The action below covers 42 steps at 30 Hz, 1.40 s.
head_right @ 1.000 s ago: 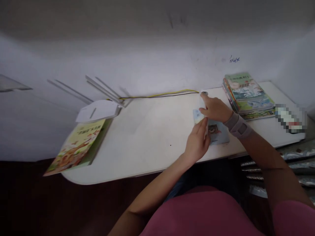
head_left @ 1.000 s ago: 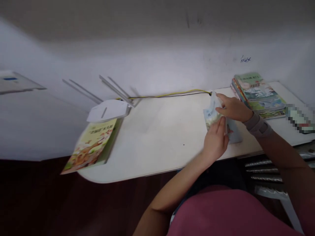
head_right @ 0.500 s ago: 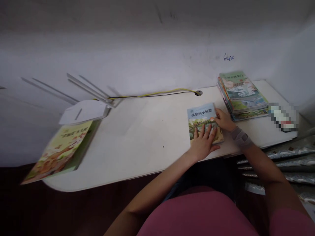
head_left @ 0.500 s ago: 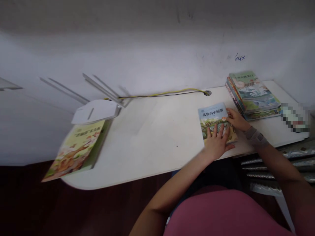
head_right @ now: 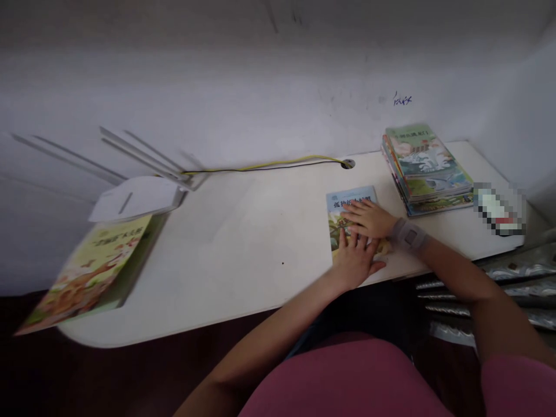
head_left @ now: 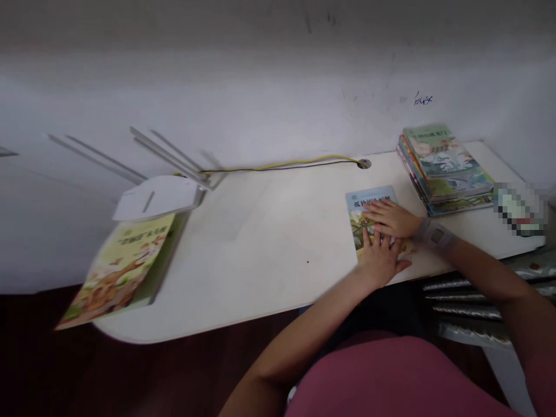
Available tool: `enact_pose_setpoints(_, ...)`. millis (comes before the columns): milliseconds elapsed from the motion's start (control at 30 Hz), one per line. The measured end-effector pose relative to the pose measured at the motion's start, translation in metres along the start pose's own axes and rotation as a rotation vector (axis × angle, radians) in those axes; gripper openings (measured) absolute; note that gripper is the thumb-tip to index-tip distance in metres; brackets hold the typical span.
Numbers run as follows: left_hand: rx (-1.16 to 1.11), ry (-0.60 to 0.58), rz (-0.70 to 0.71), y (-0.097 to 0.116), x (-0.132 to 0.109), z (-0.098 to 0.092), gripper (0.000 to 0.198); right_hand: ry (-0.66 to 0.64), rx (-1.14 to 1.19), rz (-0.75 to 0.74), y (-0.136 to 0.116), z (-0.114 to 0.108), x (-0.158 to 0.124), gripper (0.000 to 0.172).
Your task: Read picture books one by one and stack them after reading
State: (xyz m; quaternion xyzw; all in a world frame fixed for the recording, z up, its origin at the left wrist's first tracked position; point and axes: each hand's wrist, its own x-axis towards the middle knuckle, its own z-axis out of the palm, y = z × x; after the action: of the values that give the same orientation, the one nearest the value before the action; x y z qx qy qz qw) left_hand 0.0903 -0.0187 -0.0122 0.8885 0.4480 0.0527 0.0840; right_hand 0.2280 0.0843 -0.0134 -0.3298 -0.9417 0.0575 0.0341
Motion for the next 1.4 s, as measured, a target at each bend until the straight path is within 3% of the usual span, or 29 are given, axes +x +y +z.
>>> enact_pose_setpoints(133, -0.136, 0.057, 0.010, -0.003, -0.002, -0.002, 0.066, 0.065, -0.051, 0.200, 0.032, 0.000, 0.034, 0.050)
enact_pose_setpoints(233, -0.443, 0.170, -0.048, -0.019, -0.003, -0.004, 0.053, 0.106, -0.048, 0.322, 0.041, 0.002, 0.049, 0.051)
enact_pose_setpoints(333, -0.874, 0.433, -0.303, -0.044, -0.004, -0.006, 0.053, 0.130, -0.042, 0.384, 0.040, 0.005, 0.051, 0.052)
enact_pose_setpoints(400, -1.178, 0.529, -0.519, -0.061, -0.006, -0.010, 0.055, 0.128, -0.030, 0.399, 0.039, 0.007, 0.049, 0.051)
enact_pose_setpoints(467, -1.464, 0.530, -0.657, -0.074, -0.009, -0.017, 0.054, 0.120, -0.009, 0.403, 0.040, 0.007, 0.048, 0.051)
enact_pose_setpoints(567, -1.723, 0.444, -0.681, -0.078, -0.017, -0.028, 0.045, 0.126, 0.042, 0.407, 0.043, 0.008, 0.049, 0.050)
enact_pose_setpoints(700, -1.781, 0.095, -0.615, -0.061, -0.026, -0.030, 0.043, 0.153, 0.101, 0.411, 0.045, 0.010, 0.050, 0.049)
enact_pose_setpoints(767, -1.747, 0.037, -0.595, -0.051, -0.031, -0.026, 0.047, 0.176, 0.134, 0.418, 0.045, 0.010, 0.050, 0.047)
enact_pose_setpoints(900, -1.681, 0.210, -0.581, -0.049, -0.053, -0.030, 0.048, 0.239, 0.234, 0.443, 0.048, 0.010, 0.053, 0.039)
enact_pose_setpoints(1033, -1.726, 0.259, -0.699, -0.060, -0.074, -0.059, 0.045, 0.331, 0.388, 0.474, 0.056, 0.012, 0.058, 0.032)
enact_pose_setpoints(1133, -1.741, 0.264, -0.769, -0.060, -0.067, -0.081, 0.041, 0.428, 0.534, 0.538, 0.064, 0.015, 0.060, 0.031)
enact_pose_setpoints(1267, -1.688, 0.247, -0.688, -0.057, -0.046, -0.101, 0.041, 0.562, 0.749, 0.625, 0.074, 0.014, 0.060, 0.035)
enact_pose_setpoints(1400, -1.615, 0.261, -0.630, -0.068, -0.042, -0.125, 0.039, 0.685, 0.959, 0.622, 0.076, 0.014, 0.061, 0.030)
